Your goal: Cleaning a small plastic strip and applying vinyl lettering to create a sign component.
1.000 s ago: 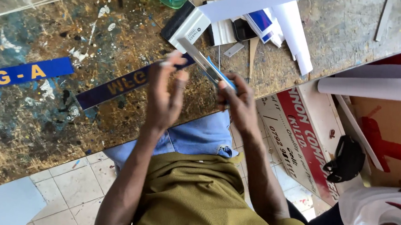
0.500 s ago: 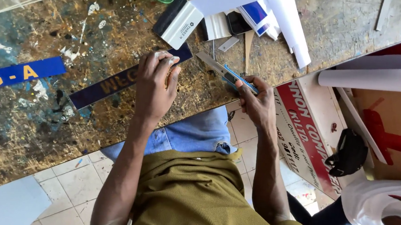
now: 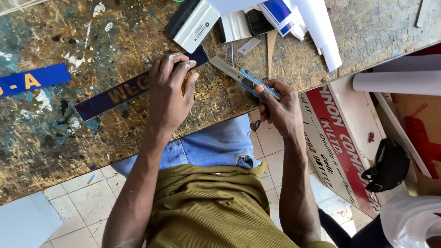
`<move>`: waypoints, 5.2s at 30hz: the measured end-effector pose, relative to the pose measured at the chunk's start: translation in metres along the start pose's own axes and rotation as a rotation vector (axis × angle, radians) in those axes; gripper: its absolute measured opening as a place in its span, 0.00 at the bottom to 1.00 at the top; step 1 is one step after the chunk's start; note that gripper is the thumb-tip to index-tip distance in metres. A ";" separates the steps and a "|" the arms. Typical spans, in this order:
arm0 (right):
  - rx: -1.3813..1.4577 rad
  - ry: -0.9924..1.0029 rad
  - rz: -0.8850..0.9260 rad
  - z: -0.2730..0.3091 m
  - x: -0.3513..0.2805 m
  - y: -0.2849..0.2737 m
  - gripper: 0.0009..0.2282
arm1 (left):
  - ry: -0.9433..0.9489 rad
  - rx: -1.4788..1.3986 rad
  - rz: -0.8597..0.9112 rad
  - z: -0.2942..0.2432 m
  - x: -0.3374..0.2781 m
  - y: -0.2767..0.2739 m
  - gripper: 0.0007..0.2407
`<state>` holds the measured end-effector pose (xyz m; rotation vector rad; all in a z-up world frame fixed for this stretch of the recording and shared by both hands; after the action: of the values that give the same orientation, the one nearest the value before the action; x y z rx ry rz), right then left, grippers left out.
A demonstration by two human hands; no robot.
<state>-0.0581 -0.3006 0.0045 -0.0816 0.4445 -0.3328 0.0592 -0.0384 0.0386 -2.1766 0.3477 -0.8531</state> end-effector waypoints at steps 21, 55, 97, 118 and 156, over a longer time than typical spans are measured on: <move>0.195 -0.056 0.064 -0.007 -0.001 0.012 0.14 | -0.032 0.090 0.051 0.011 0.005 0.010 0.08; 0.181 -0.076 0.051 -0.007 0.001 0.020 0.15 | -0.062 0.092 0.055 0.014 0.005 0.009 0.07; 0.737 0.020 0.309 0.006 0.004 0.120 0.15 | 0.357 0.397 -0.212 -0.004 -0.066 -0.051 0.04; 0.660 -0.221 0.235 0.031 -0.015 0.155 0.15 | 0.372 0.298 -0.199 -0.034 -0.067 -0.077 0.13; 0.585 -0.316 0.302 0.092 0.027 0.277 0.18 | -0.611 -0.423 -0.929 0.191 -0.158 -0.210 0.10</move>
<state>0.0870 -0.0478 0.0347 0.4941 0.0312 -0.1373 0.0661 0.2864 0.0262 -2.8759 -0.9292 -0.5217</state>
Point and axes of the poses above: each hand's wrist, its own x-axis towards the middle knuckle, its own y-axis out of the palm, z = x × y, the point moved 8 cm from there along x, towards the middle knuckle, and after that the axes turned 1 degree about z, right-handed, at the moved point
